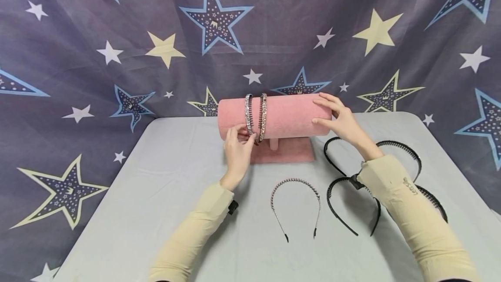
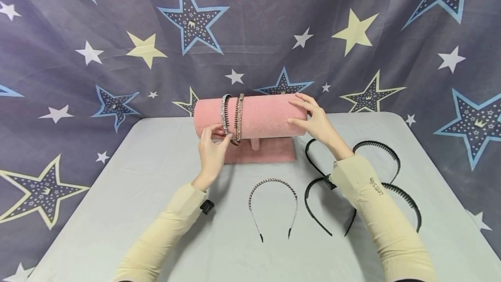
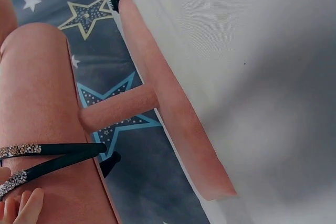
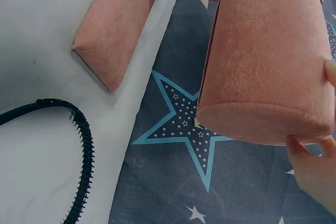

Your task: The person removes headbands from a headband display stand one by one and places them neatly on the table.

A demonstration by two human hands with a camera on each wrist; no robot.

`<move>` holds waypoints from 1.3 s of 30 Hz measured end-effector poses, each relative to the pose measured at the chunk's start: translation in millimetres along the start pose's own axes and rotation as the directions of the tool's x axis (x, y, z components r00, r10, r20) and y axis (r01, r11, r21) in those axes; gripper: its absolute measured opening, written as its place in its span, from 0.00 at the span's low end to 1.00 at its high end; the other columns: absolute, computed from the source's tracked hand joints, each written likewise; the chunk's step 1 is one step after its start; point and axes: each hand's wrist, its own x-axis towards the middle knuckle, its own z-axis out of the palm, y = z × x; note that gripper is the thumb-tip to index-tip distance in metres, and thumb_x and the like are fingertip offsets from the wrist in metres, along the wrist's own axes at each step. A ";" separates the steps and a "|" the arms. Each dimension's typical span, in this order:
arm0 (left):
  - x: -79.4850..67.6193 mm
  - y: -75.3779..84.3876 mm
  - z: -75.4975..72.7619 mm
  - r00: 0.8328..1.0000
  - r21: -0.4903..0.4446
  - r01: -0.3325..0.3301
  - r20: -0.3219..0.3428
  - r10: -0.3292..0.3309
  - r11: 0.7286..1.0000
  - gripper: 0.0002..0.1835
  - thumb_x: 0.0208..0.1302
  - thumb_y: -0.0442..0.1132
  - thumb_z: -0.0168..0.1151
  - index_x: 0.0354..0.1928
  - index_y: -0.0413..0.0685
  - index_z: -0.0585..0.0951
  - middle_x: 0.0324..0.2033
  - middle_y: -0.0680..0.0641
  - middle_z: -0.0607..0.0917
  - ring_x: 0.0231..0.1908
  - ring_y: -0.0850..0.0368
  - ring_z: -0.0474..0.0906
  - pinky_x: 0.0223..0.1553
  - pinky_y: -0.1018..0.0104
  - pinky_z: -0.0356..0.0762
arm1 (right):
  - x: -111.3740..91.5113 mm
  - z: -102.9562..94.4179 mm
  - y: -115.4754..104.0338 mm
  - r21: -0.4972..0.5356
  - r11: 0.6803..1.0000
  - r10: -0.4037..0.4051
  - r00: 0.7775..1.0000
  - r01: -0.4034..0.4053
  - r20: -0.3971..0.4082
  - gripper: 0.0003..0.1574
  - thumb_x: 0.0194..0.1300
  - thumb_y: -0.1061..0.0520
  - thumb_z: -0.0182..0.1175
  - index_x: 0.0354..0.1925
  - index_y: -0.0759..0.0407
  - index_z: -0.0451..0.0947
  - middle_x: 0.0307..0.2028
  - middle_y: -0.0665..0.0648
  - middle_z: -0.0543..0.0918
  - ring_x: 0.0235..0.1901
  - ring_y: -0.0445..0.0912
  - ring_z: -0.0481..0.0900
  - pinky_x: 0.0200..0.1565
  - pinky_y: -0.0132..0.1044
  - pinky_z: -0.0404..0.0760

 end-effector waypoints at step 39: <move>4.3 -6.4 -11.5 0.996 0.045 0.012 -0.084 -0.008 0.999 0.09 0.49 0.26 0.60 0.35 0.34 0.76 0.28 0.41 0.76 0.27 0.51 0.76 0.30 0.69 0.78 | 7.2 -0.7 34.5 0.006 0.999 -0.034 0.999 0.034 -0.013 0.32 0.49 0.64 0.64 0.55 0.63 0.70 0.62 0.55 0.59 0.62 0.48 0.56 0.63 0.41 0.55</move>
